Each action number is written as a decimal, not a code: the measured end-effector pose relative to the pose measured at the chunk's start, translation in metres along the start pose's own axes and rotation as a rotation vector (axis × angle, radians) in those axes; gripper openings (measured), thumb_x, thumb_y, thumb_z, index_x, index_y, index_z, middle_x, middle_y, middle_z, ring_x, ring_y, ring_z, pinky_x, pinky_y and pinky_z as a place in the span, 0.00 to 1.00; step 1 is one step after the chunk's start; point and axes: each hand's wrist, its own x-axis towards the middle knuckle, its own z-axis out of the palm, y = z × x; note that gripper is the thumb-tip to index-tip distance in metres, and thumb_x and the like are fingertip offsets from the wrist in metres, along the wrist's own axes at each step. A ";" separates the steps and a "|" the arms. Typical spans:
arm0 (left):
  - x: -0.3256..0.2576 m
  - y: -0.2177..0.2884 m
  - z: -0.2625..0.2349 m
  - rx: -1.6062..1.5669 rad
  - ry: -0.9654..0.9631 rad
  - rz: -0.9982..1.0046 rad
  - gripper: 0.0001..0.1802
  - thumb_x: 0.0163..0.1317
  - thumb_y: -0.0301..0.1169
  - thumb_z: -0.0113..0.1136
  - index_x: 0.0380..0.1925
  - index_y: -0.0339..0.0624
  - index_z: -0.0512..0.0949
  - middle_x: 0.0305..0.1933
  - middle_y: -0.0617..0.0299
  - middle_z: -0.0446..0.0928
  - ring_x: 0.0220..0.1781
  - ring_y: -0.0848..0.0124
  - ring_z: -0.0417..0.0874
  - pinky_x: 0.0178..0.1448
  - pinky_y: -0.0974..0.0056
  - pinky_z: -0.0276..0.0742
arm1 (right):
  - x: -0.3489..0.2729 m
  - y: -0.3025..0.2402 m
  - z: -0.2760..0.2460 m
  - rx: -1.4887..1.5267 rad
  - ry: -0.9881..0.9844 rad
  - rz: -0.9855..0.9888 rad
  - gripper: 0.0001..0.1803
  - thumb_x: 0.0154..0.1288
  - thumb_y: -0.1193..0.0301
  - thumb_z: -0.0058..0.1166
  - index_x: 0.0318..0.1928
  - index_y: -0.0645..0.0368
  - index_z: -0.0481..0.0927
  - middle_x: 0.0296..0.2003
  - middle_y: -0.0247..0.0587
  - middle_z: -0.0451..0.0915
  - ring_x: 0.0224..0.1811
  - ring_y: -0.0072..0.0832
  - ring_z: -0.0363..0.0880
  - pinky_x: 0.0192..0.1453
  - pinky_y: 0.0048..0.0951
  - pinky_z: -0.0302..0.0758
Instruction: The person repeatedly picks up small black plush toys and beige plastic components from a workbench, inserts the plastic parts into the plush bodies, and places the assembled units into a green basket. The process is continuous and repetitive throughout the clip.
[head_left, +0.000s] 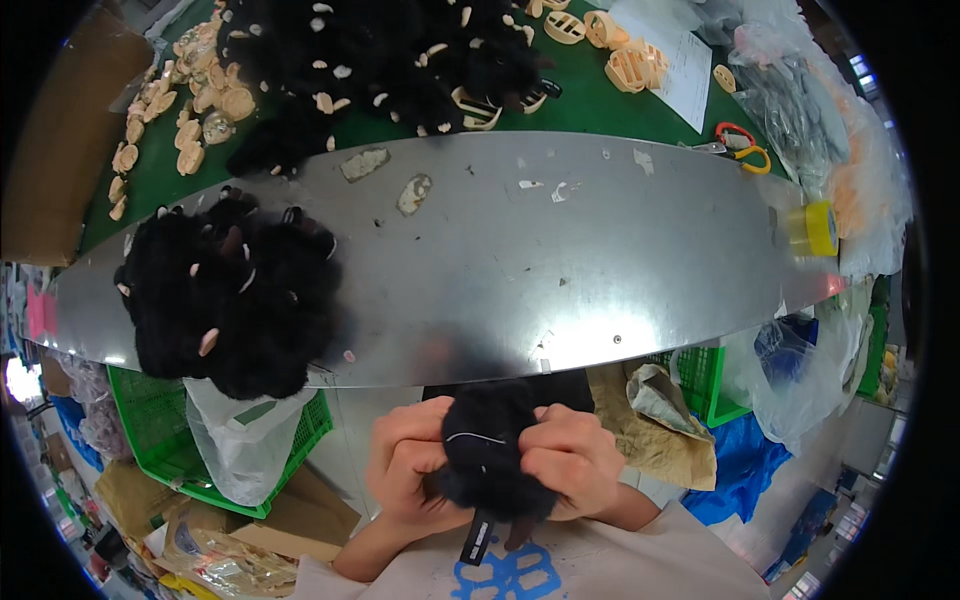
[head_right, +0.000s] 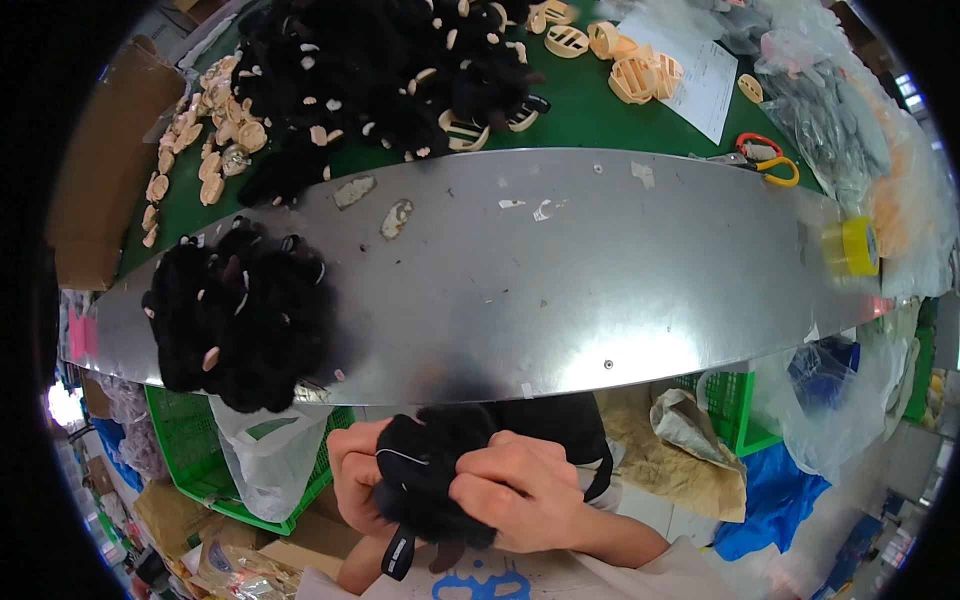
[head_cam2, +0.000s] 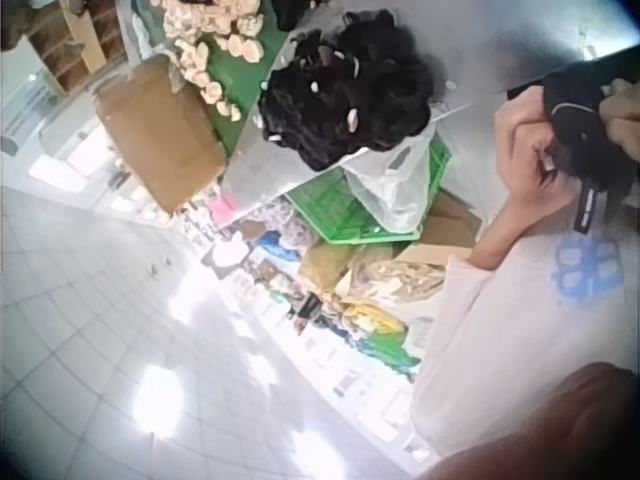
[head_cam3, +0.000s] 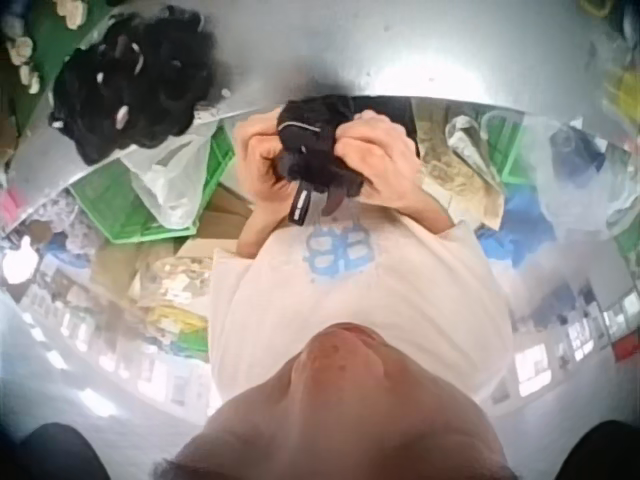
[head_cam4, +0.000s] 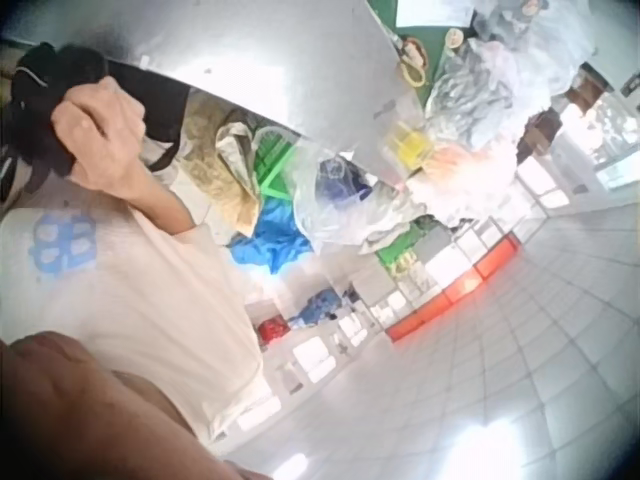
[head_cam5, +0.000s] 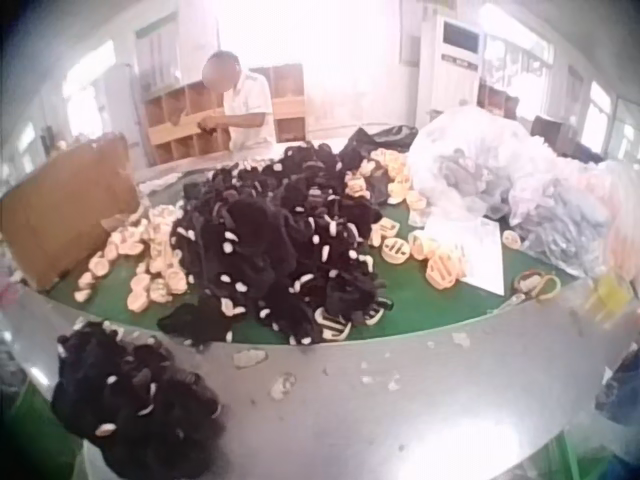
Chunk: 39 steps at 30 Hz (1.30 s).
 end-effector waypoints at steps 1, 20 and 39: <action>-0.002 -0.005 0.003 -0.005 0.050 0.001 0.21 0.49 0.28 0.77 0.27 0.39 0.69 0.42 0.52 0.74 0.42 0.61 0.81 0.43 0.64 0.77 | -0.004 0.005 0.001 -0.040 0.012 -0.035 0.18 0.41 0.72 0.70 0.35 0.64 0.80 0.34 0.43 0.78 0.19 0.31 0.71 0.21 0.25 0.67; 0.021 0.014 0.002 -0.314 0.166 -0.162 0.27 0.55 0.31 0.72 0.51 0.32 0.73 0.41 0.50 0.79 0.34 0.68 0.80 0.40 0.68 0.76 | 0.033 -0.004 0.016 0.491 0.292 0.648 0.34 0.60 0.74 0.61 0.62 0.63 0.57 0.51 0.41 0.67 0.51 0.24 0.70 0.58 0.32 0.70; 0.019 -0.005 -0.009 0.052 0.025 -0.237 0.09 0.63 0.29 0.66 0.31 0.38 0.75 0.30 0.63 0.73 0.28 0.75 0.68 0.32 0.70 0.62 | 0.028 -0.011 0.004 1.147 -0.209 1.229 0.36 0.54 0.82 0.51 0.64 0.56 0.55 0.45 0.42 0.67 0.32 0.29 0.75 0.37 0.30 0.76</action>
